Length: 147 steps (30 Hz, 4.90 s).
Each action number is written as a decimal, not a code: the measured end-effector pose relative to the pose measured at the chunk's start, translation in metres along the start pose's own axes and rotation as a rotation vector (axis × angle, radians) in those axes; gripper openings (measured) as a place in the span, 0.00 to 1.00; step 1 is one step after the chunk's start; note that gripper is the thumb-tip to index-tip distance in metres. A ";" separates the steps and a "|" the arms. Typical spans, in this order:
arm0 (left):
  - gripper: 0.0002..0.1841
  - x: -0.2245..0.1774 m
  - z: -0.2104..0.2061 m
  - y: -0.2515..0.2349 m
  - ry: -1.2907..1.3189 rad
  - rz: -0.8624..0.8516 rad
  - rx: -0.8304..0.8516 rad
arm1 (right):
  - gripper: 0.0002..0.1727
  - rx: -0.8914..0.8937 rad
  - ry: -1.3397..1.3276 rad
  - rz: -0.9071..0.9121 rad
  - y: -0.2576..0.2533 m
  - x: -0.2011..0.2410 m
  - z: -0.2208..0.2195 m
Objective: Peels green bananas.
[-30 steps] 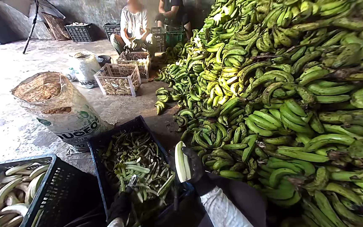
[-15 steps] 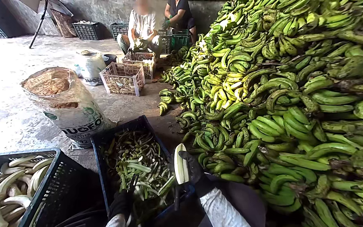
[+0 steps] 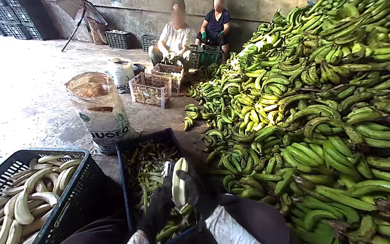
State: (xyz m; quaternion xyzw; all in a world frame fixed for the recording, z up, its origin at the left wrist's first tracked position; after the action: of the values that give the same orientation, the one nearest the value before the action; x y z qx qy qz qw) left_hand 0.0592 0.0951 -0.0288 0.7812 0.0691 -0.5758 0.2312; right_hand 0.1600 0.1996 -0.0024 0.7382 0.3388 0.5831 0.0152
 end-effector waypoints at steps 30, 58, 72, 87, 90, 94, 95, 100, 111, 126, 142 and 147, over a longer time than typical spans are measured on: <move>0.20 -0.005 0.086 0.024 0.612 0.057 -0.476 | 0.38 0.523 0.743 0.303 -0.047 0.010 -0.395; 0.30 -0.070 0.009 0.008 -0.649 -0.317 0.133 | 0.23 0.218 -0.204 0.266 -0.012 0.050 0.012; 0.26 -0.068 -0.003 0.013 -0.958 -0.397 0.062 | 0.21 0.148 -0.118 0.210 -0.022 0.040 0.026; 0.27 -0.045 -0.006 0.010 -1.232 -0.777 -0.068 | 0.21 0.245 -0.139 0.123 -0.007 0.026 0.025; 0.25 -0.057 0.005 0.000 -1.173 -0.682 -0.131 | 0.19 0.278 -0.004 0.124 0.015 0.023 0.015; 0.26 -0.072 0.028 -0.015 -1.072 -0.429 -0.226 | 0.21 0.242 -0.003 -0.075 0.041 0.019 0.007; 0.27 -0.070 0.032 -0.016 -1.010 -0.433 -0.259 | 0.21 0.235 0.044 -0.048 0.040 0.018 0.014; 0.28 -0.057 0.039 -0.010 -0.997 -0.344 -0.123 | 0.28 0.110 0.409 0.166 0.013 0.014 0.046; 0.27 -0.022 0.053 -0.006 -1.126 0.066 0.040 | 0.21 0.007 0.413 0.012 -0.014 0.014 0.010; 0.28 -0.050 0.129 0.035 0.159 -0.095 -0.305 | 0.24 -0.043 1.389 -0.213 -0.045 -0.104 0.013; 0.26 -0.029 0.143 -0.001 0.386 -0.087 -0.592 | 0.39 0.450 1.748 -0.252 -0.046 -0.113 0.008; 0.25 -0.020 0.152 -0.001 0.423 -0.060 -0.718 | 0.32 0.373 1.417 -0.109 -0.055 -0.052 -0.026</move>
State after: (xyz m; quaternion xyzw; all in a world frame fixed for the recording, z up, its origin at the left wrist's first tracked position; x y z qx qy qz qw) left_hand -0.0801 0.0324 -0.0452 0.7497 0.3340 -0.3485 0.4527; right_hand 0.1059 0.2047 -0.0614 0.1564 0.3974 0.8514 -0.3045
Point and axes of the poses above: each hand's wrist, its own y-axis away from the middle knuckle, its own z-axis out of the back of the hand, x = y × z, the point moved 3 cm from there along -y, towards the middle knuckle, and after that the axes turned 6 degrees about -z, right-handed, at the moved point
